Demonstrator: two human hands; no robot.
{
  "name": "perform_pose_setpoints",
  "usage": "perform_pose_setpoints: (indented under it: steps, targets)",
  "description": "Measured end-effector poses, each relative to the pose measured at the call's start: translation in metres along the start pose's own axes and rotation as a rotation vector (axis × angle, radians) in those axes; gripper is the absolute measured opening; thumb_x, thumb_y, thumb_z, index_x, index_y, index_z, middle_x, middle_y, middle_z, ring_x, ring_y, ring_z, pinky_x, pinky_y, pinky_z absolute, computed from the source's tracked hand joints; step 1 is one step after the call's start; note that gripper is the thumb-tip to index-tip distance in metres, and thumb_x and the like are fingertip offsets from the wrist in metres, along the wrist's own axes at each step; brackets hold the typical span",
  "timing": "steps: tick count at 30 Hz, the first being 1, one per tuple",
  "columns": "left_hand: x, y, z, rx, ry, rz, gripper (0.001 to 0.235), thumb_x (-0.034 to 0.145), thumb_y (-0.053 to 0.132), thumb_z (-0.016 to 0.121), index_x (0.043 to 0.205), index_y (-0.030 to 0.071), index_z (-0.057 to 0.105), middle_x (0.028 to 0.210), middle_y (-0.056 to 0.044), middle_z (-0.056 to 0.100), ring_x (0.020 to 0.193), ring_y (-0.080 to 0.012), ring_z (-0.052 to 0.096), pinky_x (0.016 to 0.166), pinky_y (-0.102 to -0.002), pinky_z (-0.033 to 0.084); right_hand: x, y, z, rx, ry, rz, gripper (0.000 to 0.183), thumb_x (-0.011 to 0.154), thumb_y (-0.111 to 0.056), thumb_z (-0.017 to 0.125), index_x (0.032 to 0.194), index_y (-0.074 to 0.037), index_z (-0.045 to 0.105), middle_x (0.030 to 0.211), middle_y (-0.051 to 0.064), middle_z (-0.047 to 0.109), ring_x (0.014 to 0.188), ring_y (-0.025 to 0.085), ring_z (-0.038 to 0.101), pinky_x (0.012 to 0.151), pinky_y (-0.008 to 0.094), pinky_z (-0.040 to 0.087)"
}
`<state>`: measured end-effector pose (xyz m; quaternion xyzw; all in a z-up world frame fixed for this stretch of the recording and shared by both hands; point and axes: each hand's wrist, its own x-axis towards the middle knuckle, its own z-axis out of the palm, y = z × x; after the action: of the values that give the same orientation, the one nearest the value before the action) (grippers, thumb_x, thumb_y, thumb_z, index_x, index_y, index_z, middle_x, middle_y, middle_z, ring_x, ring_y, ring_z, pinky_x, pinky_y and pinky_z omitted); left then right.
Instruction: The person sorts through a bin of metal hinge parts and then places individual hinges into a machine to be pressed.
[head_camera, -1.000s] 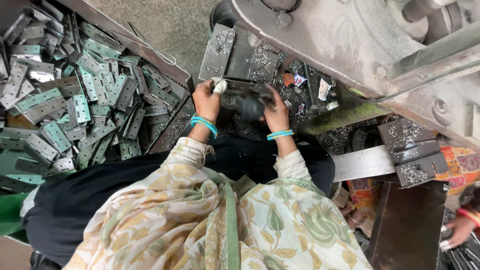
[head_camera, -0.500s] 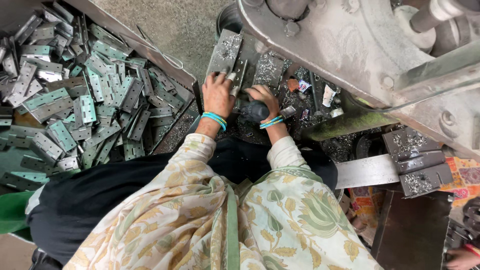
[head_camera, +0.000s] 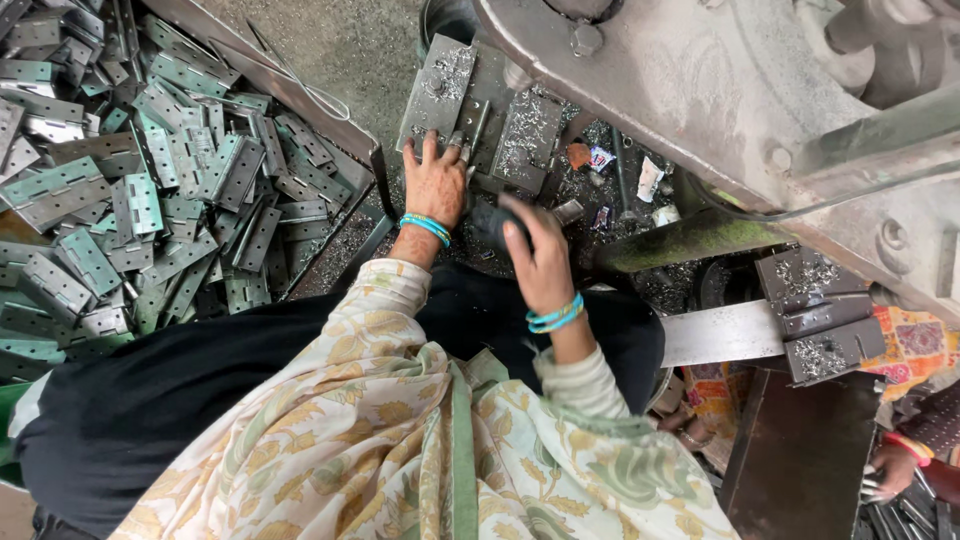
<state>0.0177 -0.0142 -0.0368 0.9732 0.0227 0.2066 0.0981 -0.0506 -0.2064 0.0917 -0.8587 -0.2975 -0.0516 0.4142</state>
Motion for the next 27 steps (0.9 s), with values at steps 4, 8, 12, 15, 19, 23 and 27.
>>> perform_pose_setpoints:
  steps: [4, 8, 12, 15, 19, 23, 27]
  targets:
    - [0.002, 0.001, -0.003, 0.06, -0.074, -0.014, 0.036, 0.097, 0.022, 0.057, 0.129, 0.015, 0.071, 0.133, -0.002, 0.064, 0.142, -0.0345, 0.039, 0.113, -0.066, 0.027, -0.081, 0.026, 0.025, -0.141, -0.056, -0.011, 0.047, 0.1, -0.016, 0.058, 0.144, -0.001, 0.053, 0.138, 0.022, 0.062, 0.124, 0.041, 0.058, 0.107, 0.046, 0.047]
    - [0.0, -0.001, -0.004, 0.043, -0.02, 0.005, 0.032, 0.099, 0.026, 0.056, 0.125, 0.012, 0.071, 0.143, -0.003, 0.061, 0.142, -0.0348, 0.039, 0.114, -0.066, 0.027, -0.154, 0.059, 0.081, -0.291, -0.318, 0.223, 0.087, 0.08, -0.013, 0.068, 0.154, 0.002, 0.027, 0.14, 0.033, 0.047, 0.121, 0.049, 0.05, 0.096, 0.052, 0.044]
    - [-0.003, -0.002, -0.003, -0.001, 0.075, 0.017, 0.037, 0.098, 0.024, 0.056, 0.129, 0.013, 0.072, 0.141, -0.004, 0.06, 0.14, -0.0361, 0.038, 0.113, -0.067, 0.027, -0.152, 0.061, 0.088, -0.197, -0.338, 0.357, 0.081, 0.088, -0.019, 0.066, 0.157, -0.006, 0.026, 0.134, 0.028, 0.052, 0.12, 0.047, 0.055, 0.095, 0.049, 0.052]
    - [0.002, 0.001, 0.008, 0.074, 0.019, 0.017, 0.034, 0.096, 0.023, 0.056, 0.124, 0.014, 0.072, 0.143, 0.0, 0.061, 0.141, -0.0341, 0.038, 0.114, -0.067, 0.026, -0.123, 0.04, 0.063, -0.286, -0.361, 0.393, 0.071, 0.095, -0.029, 0.065, 0.154, -0.008, 0.033, 0.127, 0.026, 0.058, 0.111, 0.047, 0.062, 0.088, 0.051, 0.054]
    - [0.027, -0.004, 0.025, 0.017, 0.041, 0.004, 0.034, 0.097, 0.021, 0.056, 0.126, 0.014, 0.073, 0.139, -0.002, 0.063, 0.141, -0.0356, 0.038, 0.113, -0.068, 0.026, -0.089, 0.032, 0.05, -0.424, -0.383, 0.447, 0.063, 0.096, -0.036, 0.065, 0.149, -0.012, 0.041, 0.122, 0.024, 0.064, 0.103, 0.047, 0.067, 0.084, 0.054, 0.056]
    - [0.038, -0.003, 0.03, 0.001, 0.027, 0.003, 0.035, 0.097, 0.022, 0.056, 0.125, 0.011, 0.073, 0.129, -0.003, 0.065, 0.14, -0.0366, 0.038, 0.112, -0.069, 0.025, -0.107, 0.044, 0.082, -0.419, -0.39, 0.502, 0.075, 0.091, -0.036, 0.068, 0.152, -0.006, 0.037, 0.12, 0.028, 0.064, 0.101, 0.049, 0.065, 0.085, 0.059, 0.053]
    - [0.035, -0.005, 0.034, 0.003, 0.018, 0.02, 0.029, 0.097, 0.019, 0.056, 0.117, 0.011, 0.075, 0.133, -0.004, 0.065, 0.141, -0.037, 0.038, 0.113, -0.068, 0.026, -0.101, 0.062, 0.089, -0.422, -0.432, 0.565, 0.074, 0.082, -0.032, 0.071, 0.144, -0.005, 0.042, 0.12, 0.026, 0.065, 0.101, 0.049, 0.066, 0.084, 0.058, 0.054]
